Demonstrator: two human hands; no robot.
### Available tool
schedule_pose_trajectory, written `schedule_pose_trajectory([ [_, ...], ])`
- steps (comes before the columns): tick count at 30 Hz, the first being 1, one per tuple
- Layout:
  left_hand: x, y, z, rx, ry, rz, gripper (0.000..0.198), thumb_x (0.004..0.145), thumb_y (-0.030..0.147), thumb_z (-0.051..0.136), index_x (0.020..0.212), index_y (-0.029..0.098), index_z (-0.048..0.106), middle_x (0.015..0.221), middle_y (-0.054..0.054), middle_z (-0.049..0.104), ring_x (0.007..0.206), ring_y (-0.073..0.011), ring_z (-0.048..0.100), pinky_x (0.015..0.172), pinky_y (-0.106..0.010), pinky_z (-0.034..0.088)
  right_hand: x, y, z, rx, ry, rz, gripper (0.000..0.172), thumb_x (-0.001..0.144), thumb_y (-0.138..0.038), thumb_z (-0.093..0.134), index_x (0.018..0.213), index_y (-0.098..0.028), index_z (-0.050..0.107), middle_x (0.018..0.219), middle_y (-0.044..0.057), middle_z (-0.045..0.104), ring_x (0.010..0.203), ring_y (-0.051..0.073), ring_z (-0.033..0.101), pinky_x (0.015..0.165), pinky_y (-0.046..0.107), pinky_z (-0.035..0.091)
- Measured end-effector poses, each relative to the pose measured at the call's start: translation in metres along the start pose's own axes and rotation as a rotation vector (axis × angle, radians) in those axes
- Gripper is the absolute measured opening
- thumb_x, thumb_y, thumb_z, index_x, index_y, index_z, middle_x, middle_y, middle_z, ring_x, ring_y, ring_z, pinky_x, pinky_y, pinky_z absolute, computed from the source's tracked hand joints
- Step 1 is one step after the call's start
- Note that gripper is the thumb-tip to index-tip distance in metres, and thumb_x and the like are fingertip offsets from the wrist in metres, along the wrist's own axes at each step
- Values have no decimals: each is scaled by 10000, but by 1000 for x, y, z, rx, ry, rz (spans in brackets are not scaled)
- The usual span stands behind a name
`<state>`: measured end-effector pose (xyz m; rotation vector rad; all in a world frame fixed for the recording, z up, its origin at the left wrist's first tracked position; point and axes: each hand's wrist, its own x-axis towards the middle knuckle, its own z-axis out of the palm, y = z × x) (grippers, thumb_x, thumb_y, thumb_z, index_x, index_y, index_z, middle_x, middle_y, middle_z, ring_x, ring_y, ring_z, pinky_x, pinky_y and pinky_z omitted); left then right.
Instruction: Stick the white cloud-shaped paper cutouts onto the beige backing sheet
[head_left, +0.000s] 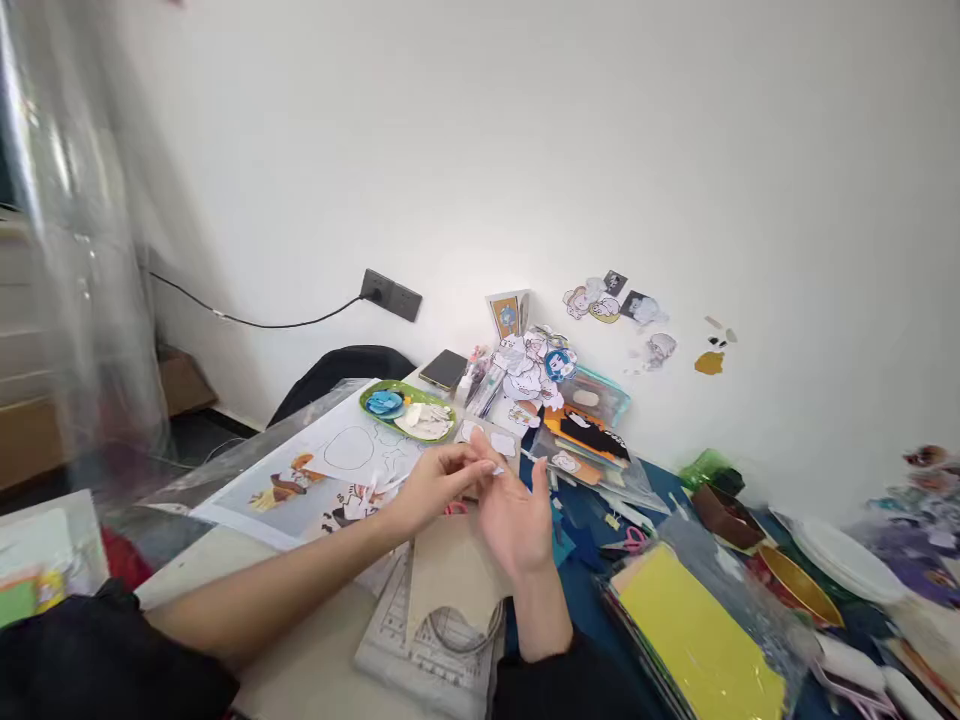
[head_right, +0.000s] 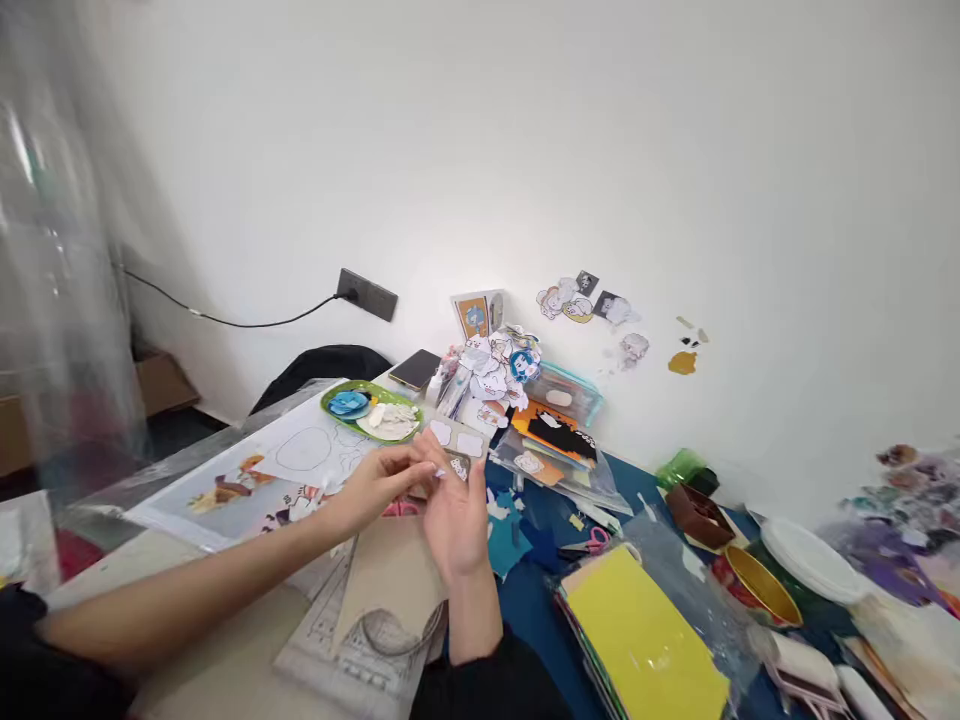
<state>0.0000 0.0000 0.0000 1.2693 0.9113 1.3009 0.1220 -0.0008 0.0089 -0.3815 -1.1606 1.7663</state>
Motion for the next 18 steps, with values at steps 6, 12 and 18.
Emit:
schedule_pose_trajectory([
  [6, -5, 2, 1, 117, 12, 73, 309, 793, 464, 552, 732, 161, 550, 547, 49, 459, 458, -81, 400, 427, -200, 407, -1, 7, -5, -316, 104, -58, 610, 841, -665, 320, 1246, -274, 553, 1424, -17, 400, 1361, 220, 245, 1111, 389, 168],
  [12, -5, -2, 1, 101, 2, 85, 310, 820, 457, 529, 690, 181, 470, 506, 78, 390, 438, -70, 352, 437, -190, 389, 6, 8, -22, -446, 408, -29, 719, 800, -666, 408, 1373, -231, 395, 1443, 50, 365, 1316, 243, 341, 1108, 403, 162],
  [18, -4, -9, 6, 70, -132, 40, 335, 792, 477, 553, 700, 155, 529, 528, 60, 456, 441, -64, 387, 450, -196, 317, 4, -1, -14, -56, 147, -42, 707, 850, -679, 168, 1283, -241, 515, 1367, 57, 479, 1299, 221, 378, 1098, 403, 213],
])
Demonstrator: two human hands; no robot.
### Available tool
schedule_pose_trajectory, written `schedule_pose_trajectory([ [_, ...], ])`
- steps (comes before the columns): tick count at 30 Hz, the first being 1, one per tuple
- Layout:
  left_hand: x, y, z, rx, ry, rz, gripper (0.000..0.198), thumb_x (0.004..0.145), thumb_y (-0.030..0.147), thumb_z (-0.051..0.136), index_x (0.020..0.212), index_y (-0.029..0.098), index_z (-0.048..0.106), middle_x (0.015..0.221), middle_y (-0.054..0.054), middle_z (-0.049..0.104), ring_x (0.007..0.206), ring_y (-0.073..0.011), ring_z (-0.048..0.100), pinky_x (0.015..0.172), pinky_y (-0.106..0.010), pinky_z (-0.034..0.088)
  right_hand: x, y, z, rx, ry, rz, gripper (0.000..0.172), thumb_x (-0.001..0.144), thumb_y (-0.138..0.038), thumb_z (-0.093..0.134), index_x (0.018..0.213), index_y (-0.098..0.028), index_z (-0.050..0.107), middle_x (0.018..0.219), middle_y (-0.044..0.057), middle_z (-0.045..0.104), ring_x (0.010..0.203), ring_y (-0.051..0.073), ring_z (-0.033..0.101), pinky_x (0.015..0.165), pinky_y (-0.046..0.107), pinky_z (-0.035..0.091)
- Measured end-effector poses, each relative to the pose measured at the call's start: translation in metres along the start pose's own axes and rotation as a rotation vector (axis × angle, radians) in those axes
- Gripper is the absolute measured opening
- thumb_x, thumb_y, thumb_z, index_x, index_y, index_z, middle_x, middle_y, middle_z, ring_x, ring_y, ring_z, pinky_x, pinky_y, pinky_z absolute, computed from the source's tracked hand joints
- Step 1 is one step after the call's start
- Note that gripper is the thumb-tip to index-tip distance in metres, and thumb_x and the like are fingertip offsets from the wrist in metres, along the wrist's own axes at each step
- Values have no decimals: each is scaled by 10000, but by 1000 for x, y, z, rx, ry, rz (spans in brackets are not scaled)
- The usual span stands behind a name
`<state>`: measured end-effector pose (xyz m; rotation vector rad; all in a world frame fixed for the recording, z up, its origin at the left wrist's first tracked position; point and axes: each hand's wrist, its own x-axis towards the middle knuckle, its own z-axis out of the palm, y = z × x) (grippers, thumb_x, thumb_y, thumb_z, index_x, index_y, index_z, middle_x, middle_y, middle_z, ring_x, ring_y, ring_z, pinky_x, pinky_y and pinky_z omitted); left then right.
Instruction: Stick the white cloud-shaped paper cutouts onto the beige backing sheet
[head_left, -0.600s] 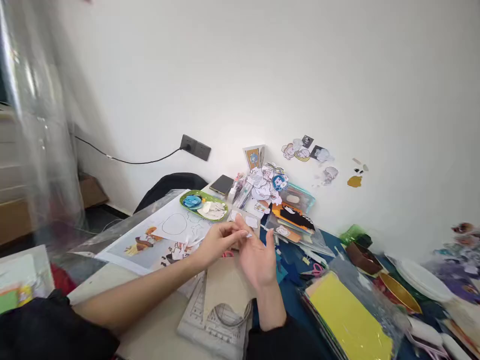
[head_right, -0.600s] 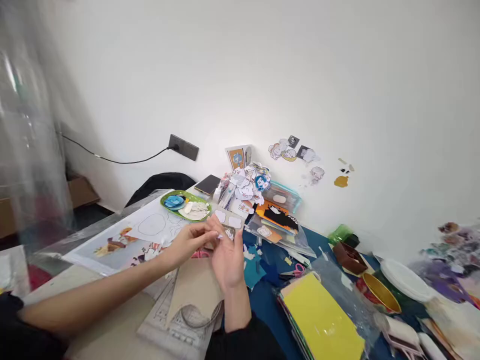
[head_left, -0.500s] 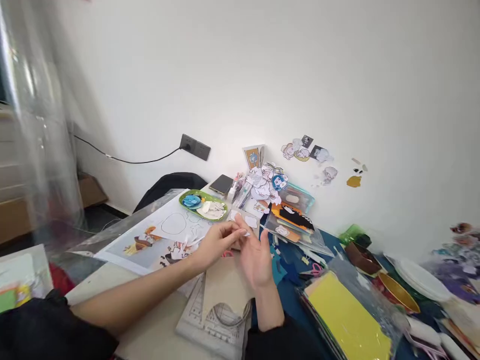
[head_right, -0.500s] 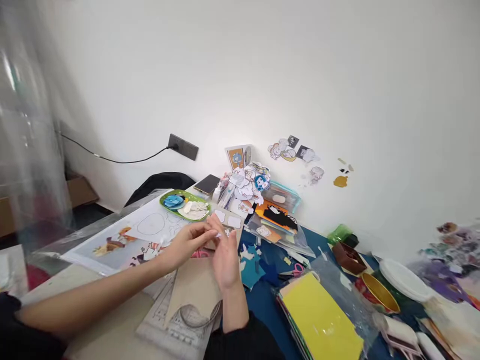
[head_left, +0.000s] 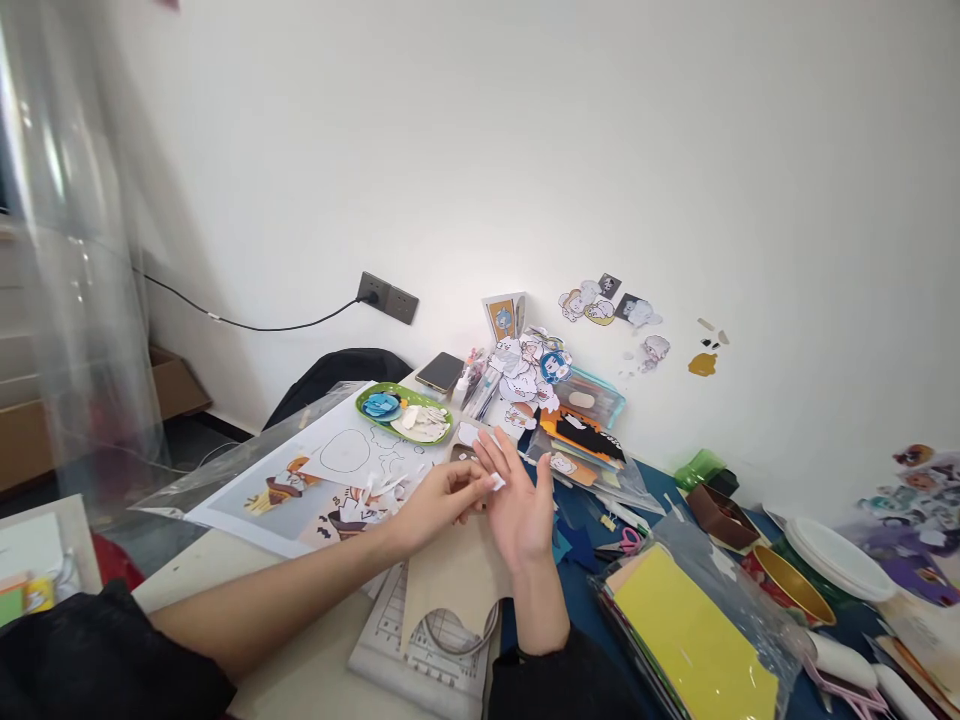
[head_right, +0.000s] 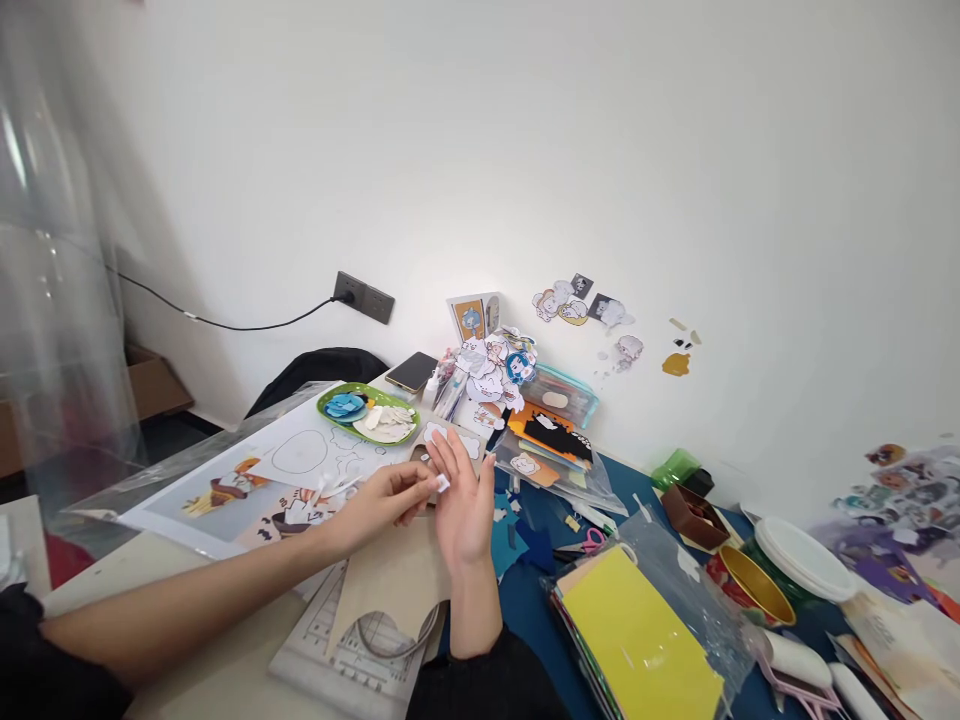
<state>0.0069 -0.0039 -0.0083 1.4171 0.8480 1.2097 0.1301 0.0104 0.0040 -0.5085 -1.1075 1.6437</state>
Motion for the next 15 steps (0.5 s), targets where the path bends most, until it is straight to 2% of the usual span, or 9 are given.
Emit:
schedule_pose_trajectory([
  [2, 0, -1, 2, 3, -13, -33, 349, 762, 479, 583, 658, 151, 533, 515, 52, 480, 429, -65, 397, 450, -205, 305, -5, -1, 6, 58, -85, 20, 688, 856, -673, 175, 1280, -252, 518, 1383, 50, 461, 1327, 214, 332, 1107, 394, 182],
  [5, 1, -2, 1, 18, 2, -78, 348, 715, 469, 629, 608, 147, 552, 503, 40, 509, 427, -70, 403, 453, -213, 304, -9, -1, 10, 21, -159, 22, 676, 857, -674, 191, 1312, -266, 479, 1408, 39, 428, 1350, 194, 282, 1114, 367, 145],
  [10, 3, 0, -5, 85, -13, -127, 373, 692, 498, 637, 571, 150, 578, 468, 34, 507, 428, -82, 401, 449, -221, 296, -10, -2, 9, -3, -221, 17, 694, 833, -701, 231, 1336, -272, 445, 1443, 29, 374, 1368, 202, 235, 1105, 382, 165],
  [15, 2, 1, -7, 195, -35, -129, 466, 716, 561, 591, 500, 151, 539, 453, 6, 520, 423, -96, 417, 455, -238, 301, -11, -5, 11, 52, -255, 17, 715, 830, -697, 255, 1328, -226, 459, 1424, 55, 402, 1369, 195, 235, 1118, 368, 133],
])
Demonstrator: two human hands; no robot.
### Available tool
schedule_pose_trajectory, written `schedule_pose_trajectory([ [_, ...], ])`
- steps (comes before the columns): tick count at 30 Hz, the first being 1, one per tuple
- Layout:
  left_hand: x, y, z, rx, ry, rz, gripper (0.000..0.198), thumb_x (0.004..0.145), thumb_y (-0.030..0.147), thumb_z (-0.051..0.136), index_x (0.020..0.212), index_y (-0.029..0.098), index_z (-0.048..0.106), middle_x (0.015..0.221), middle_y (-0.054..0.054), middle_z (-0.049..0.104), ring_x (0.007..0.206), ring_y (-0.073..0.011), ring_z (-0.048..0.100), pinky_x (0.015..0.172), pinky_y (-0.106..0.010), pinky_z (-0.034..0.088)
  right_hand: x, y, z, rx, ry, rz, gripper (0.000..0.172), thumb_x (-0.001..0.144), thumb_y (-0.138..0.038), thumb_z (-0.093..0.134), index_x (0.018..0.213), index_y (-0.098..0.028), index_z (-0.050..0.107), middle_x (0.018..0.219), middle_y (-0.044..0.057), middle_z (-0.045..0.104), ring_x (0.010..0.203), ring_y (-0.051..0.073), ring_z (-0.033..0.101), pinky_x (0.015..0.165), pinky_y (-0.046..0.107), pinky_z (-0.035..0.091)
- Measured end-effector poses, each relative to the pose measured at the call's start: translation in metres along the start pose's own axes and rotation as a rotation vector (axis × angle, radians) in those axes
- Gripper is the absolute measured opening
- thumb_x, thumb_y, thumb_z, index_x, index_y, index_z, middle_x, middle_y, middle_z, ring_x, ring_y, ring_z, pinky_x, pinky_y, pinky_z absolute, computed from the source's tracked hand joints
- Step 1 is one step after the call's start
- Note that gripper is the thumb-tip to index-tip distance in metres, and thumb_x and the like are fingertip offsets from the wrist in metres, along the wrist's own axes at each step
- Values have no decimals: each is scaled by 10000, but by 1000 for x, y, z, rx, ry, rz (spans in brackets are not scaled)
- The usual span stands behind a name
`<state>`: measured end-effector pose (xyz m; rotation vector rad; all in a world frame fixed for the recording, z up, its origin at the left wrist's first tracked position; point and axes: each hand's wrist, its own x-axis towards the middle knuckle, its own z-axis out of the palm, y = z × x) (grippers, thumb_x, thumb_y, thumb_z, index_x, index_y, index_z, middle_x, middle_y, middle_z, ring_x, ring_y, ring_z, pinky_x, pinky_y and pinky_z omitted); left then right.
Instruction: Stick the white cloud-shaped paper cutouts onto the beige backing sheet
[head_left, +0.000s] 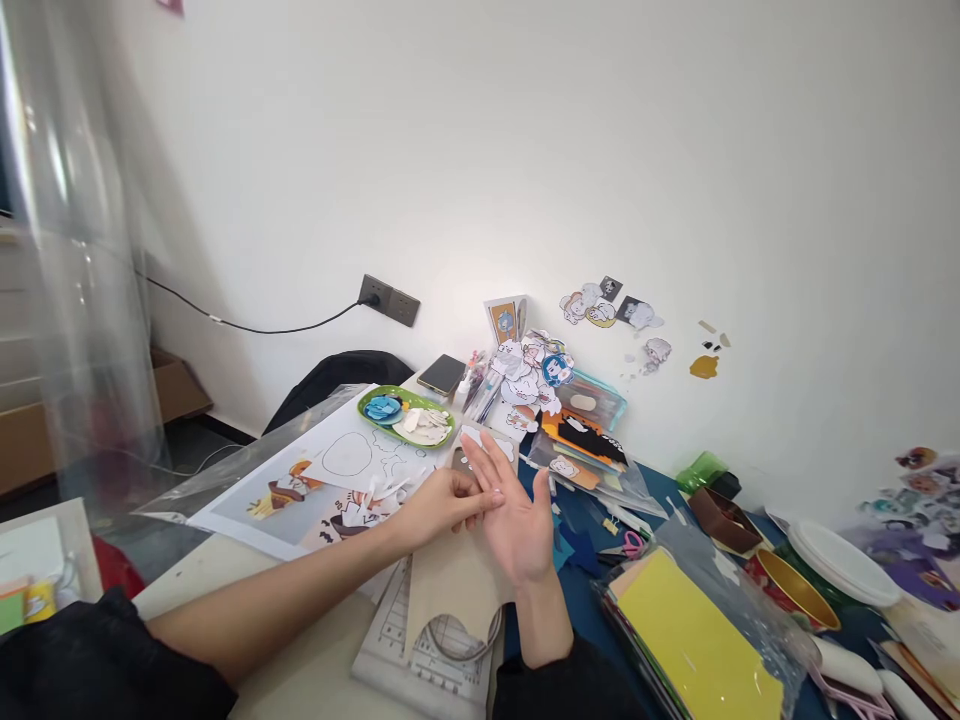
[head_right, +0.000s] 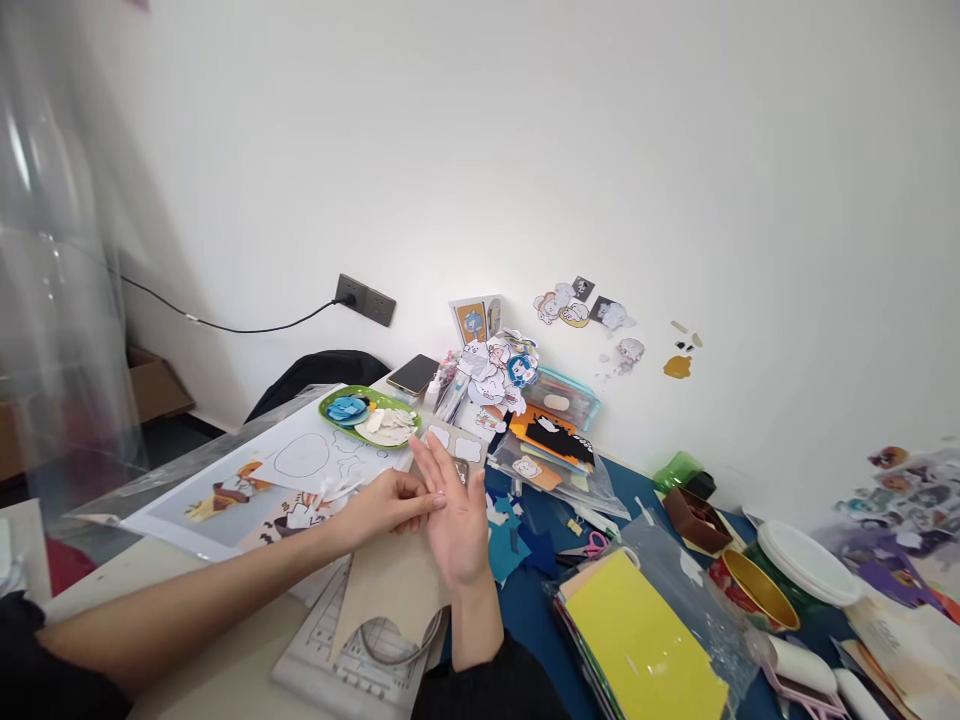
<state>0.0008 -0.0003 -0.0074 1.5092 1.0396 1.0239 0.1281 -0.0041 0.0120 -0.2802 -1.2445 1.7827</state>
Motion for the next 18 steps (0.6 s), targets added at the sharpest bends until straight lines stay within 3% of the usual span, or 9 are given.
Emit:
schedule_pose_trajectory([
  [6, 3, -1, -1, 3, -8, 4, 449, 708, 557, 608, 533, 152, 525, 470, 10, 516, 434, -97, 435, 460, -228, 319, 0, -4, 3, 163, -5, 0, 774, 819, -710, 233, 1295, -160, 499, 1378, 116, 457, 1337, 238, 311, 1125, 409, 107],
  [12, 5, -3, -3, 7, -2, 18, 419, 720, 543, 599, 588, 153, 523, 504, 25, 524, 447, -87, 427, 451, -209, 338, -1, -15, -1, 280, 89, -54, 819, 786, -750, 202, 1235, -167, 565, 1319, 136, 518, 1291, 247, 392, 1121, 414, 142],
  [15, 3, -2, -3, 14, 88, 53, 379, 767, 519, 553, 652, 158, 536, 544, 24, 525, 490, -99, 449, 462, -203, 371, 0, -14, -6, 235, 123, -81, 783, 808, -727, 173, 1224, -201, 576, 1329, 102, 515, 1306, 234, 370, 1124, 419, 134],
  [18, -1, 2, -1, 65, 199, 176, 299, 816, 449, 513, 833, 167, 608, 741, -23, 604, 657, -144, 534, 497, -204, 413, 2, -8, -9, 56, 160, -84, 729, 833, -695, 176, 1223, -228, 578, 1370, 57, 474, 1337, 220, 313, 1129, 413, 116],
])
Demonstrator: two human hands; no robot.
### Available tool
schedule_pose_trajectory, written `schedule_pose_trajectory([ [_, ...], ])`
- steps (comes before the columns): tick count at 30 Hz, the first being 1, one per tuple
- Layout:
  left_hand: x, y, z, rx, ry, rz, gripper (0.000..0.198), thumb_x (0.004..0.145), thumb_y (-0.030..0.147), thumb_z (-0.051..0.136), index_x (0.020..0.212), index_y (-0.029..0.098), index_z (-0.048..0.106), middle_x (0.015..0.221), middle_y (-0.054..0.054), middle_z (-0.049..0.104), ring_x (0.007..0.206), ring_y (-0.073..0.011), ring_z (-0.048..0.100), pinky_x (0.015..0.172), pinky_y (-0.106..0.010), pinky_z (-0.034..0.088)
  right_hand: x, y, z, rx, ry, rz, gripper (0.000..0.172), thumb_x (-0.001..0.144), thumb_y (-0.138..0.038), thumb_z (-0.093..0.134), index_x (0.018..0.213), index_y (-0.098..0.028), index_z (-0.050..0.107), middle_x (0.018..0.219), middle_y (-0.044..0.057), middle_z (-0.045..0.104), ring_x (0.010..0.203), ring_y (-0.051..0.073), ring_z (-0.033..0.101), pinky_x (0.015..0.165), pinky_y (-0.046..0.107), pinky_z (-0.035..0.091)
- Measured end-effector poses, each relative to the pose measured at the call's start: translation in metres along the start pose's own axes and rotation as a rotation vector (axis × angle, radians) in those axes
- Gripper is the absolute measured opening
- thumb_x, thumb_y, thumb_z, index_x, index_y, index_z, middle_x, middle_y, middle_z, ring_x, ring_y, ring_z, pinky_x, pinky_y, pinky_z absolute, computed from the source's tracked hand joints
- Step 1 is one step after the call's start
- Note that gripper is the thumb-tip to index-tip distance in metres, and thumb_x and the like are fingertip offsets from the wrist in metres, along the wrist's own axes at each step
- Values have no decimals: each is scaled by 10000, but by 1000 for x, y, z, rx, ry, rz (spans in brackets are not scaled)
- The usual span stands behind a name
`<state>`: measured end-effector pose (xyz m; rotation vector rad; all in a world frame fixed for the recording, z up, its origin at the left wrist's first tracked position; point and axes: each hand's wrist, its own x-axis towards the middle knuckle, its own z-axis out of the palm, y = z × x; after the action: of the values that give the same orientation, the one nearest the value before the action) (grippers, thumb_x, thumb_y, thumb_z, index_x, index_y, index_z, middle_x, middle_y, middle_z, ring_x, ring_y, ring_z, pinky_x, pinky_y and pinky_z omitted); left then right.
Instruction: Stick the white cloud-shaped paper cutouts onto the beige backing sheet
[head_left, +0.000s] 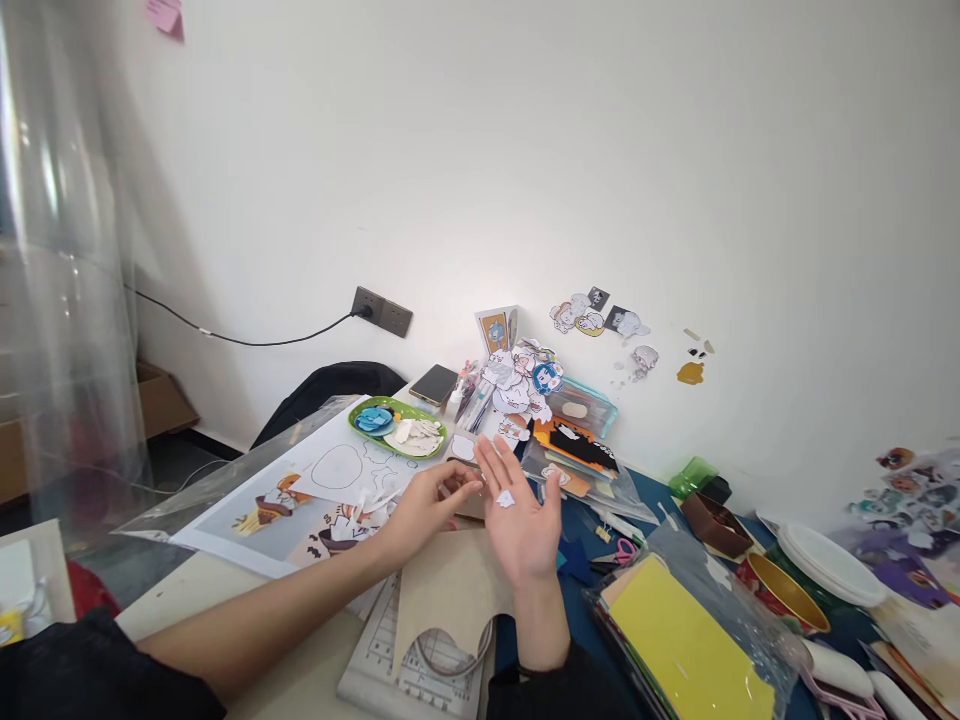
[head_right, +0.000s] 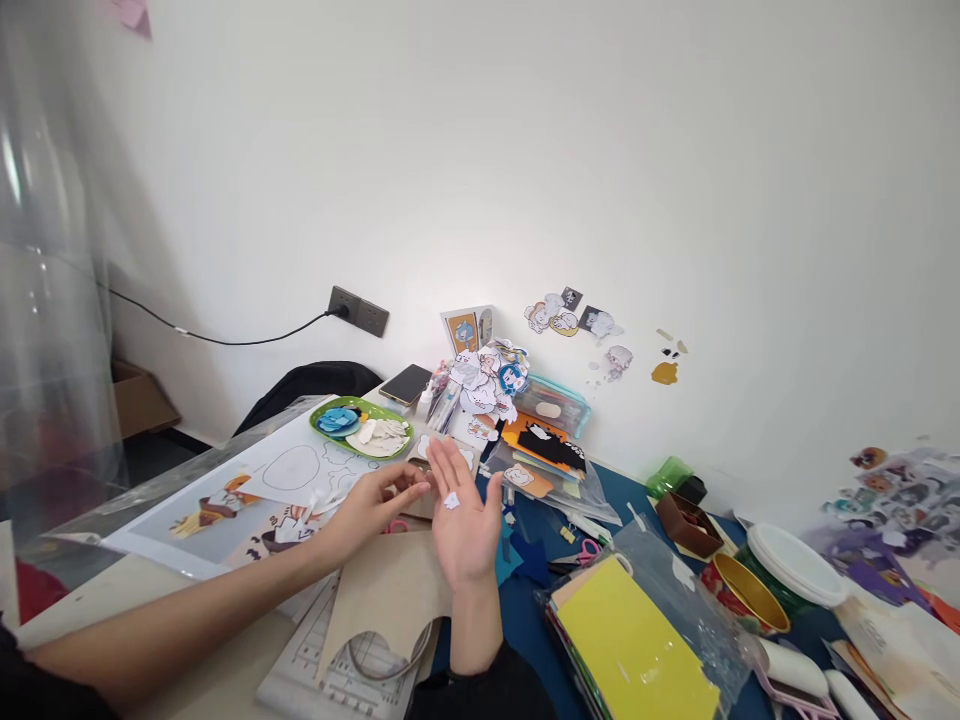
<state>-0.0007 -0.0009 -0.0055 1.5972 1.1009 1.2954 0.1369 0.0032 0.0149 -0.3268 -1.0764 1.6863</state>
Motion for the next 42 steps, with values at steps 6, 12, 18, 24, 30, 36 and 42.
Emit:
schedule_pose_trajectory([
  [6, -4, 7, 2, 76, -82, 95, 257, 842, 330, 490, 976, 178, 648, 1025, -85, 621, 855, -194, 580, 576, -223, 440, -1, 18, 3, -418, 29, -5, 614, 842, -661, 319, 1256, -266, 543, 1477, -27, 299, 1375, 211, 205, 1119, 371, 175],
  [12, -4, 6, 4, 108, -119, 97, 226, 840, 275, 472, 887, 175, 669, 927, -68, 638, 789, -175, 568, 583, -223, 414, -1, 22, 2, -485, 78, -23, 604, 842, -658, 328, 1246, -267, 546, 1464, -8, 330, 1343, 221, 280, 1109, 374, 202],
  [18, -3, 2, 5, 83, -99, 67, 177, 816, 263, 504, 850, 162, 646, 867, -57, 643, 712, -154, 561, 588, -232, 415, 1, 23, 1, -455, 94, -7, 616, 825, -674, 344, 1251, -276, 543, 1460, -3, 338, 1337, 238, 288, 1059, 397, 301],
  [24, -2, 0, 6, 34, -88, 26, 224, 824, 355, 499, 808, 159, 607, 794, -45, 624, 650, -146, 550, 583, -243, 427, -1, 23, 3, -489, 102, -30, 593, 849, -649, 320, 1228, -264, 566, 1469, -11, 319, 1347, 236, 264, 1099, 398, 229],
  [30, -4, 3, 7, 99, -94, 51, 235, 846, 361, 453, 799, 172, 585, 774, -37, 608, 683, -164, 552, 584, -243, 411, 0, 25, -2, -680, 177, -69, 574, 839, -634, 373, 1262, -279, 531, 1421, 4, 401, 1361, 225, 222, 1112, 411, 172],
  [36, -5, 3, 6, 101, -91, 25, 245, 847, 382, 440, 769, 177, 550, 767, -38, 576, 701, -176, 546, 596, -261, 440, 2, 21, -12, -949, 355, -197, 449, 865, -542, 425, 1214, -299, 566, 1414, 8, 405, 1343, 237, 267, 1119, 420, 52],
  [42, 2, 2, 0, -146, 41, -134, 313, 750, 490, 542, 749, 177, 534, 709, 2, 511, 646, -145, 488, 529, -232, 439, 7, 16, -12, -890, 373, -114, 425, 785, -541, 531, 1012, -199, 641, 1075, 79, 651, 1037, 256, 566, 893, 367, 432],
])
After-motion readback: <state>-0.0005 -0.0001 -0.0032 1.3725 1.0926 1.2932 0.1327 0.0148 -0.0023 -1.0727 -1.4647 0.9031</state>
